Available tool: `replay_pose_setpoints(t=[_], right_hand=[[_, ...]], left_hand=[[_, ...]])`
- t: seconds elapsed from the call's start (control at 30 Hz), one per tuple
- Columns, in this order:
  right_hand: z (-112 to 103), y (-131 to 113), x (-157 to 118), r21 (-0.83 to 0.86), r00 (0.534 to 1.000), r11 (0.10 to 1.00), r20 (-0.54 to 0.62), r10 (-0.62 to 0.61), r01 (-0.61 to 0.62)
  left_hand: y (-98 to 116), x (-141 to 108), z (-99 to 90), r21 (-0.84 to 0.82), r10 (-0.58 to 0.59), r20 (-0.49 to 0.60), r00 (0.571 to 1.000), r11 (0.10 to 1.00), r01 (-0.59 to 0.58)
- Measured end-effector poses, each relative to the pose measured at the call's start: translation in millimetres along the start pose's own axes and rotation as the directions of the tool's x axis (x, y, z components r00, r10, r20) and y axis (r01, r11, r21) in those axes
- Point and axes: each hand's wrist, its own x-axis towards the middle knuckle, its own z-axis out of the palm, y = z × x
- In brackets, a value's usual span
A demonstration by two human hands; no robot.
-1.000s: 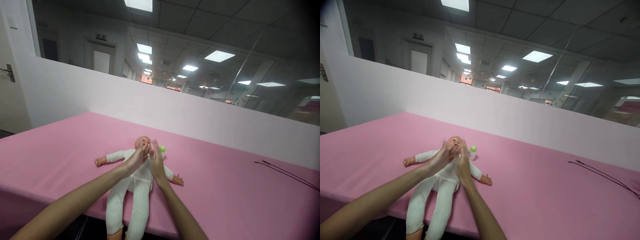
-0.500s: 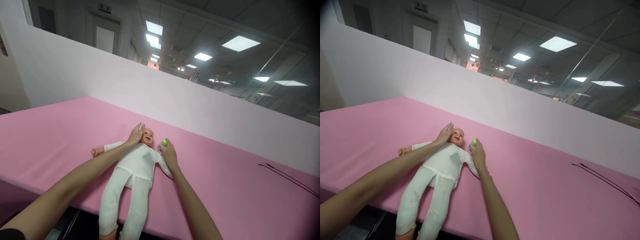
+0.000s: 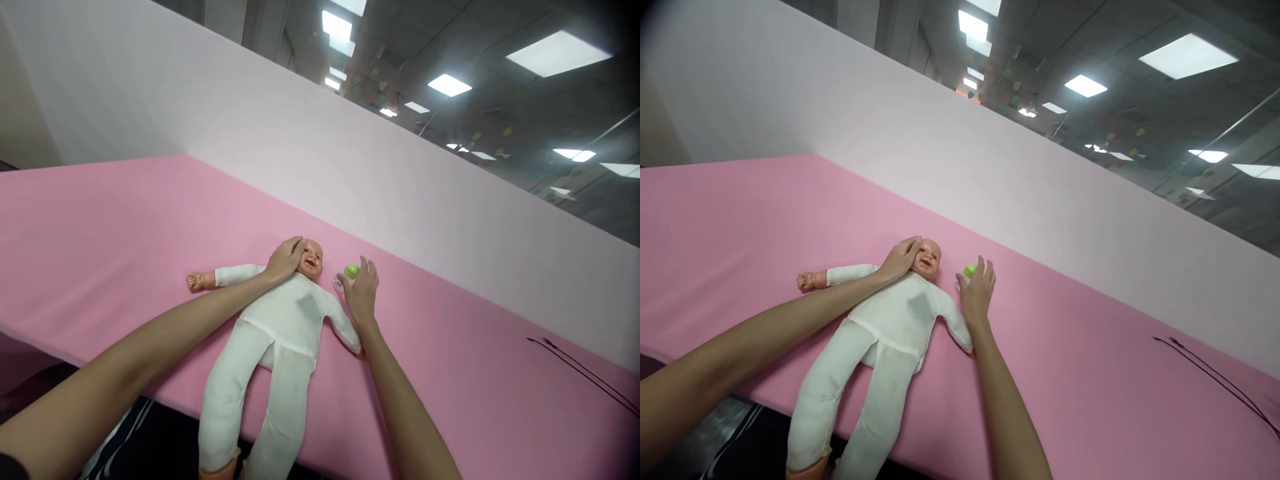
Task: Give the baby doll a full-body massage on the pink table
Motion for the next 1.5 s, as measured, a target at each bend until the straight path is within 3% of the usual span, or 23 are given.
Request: replay_pose_setpoints(t=[0.07,0.1,0.23,0.33,0.47,0.67,0.8,0.97,1.13,1.3,1.5], right_hand=[[10,-24,-3,0.088,0.999,0.995,-0.017,-0.049,0.05],[17,-35,-3,0.175,0.999,0.984,0.03,-0.023,0.017],[55,-63,0,0.484,0.963,0.842,0.225,0.145,-0.24],[76,-63,-1,0.662,0.958,0.693,0.221,0.185,-0.286],[85,-53,-5,0.749,0.928,0.555,0.236,0.289,-0.363],[91,-45,-1,0.813,0.903,0.415,0.292,0.316,-0.409],[95,-41,3,0.825,0.899,0.384,0.306,0.312,-0.414],[99,-36,3,0.842,0.916,0.404,0.231,0.327,-0.357],[99,-36,2,0.846,0.911,0.39,0.236,0.337,-0.364],[97,-41,2,0.855,0.911,0.357,0.272,0.31,-0.377],[101,-32,3,0.864,0.914,0.344,0.268,0.305,-0.368]], left_hand=[[0,0,-0.3,0.017,0.0,-0.011,1.0,1.0,0.0],[0,0,-0.8,0.029,-0.003,-0.019,1.0,1.0,0.004],[-1,2,-4.8,0.114,-0.011,-0.061,0.998,0.993,0.018],[-1,3,-8.2,0.164,-0.053,-0.103,0.993,0.984,0.069],[4,3,-10.0,0.156,-0.16,-0.151,0.975,0.971,0.184],[5,9,-14.4,0.109,-0.203,-0.081,0.976,0.971,0.211],[-8,15,-16.7,0.059,-0.139,-0.046,0.989,0.988,0.142],[-21,18,-15.3,0.114,-0.067,-0.044,0.997,0.991,0.071],[-14,15,-15.1,0.17,-0.063,-0.065,0.996,0.983,0.073],[-1,12,-17.2,0.141,-0.138,-0.055,0.989,0.979,0.144],[-14,20,-17.7,0.15,-0.088,-0.026,0.996,0.984,0.091]])
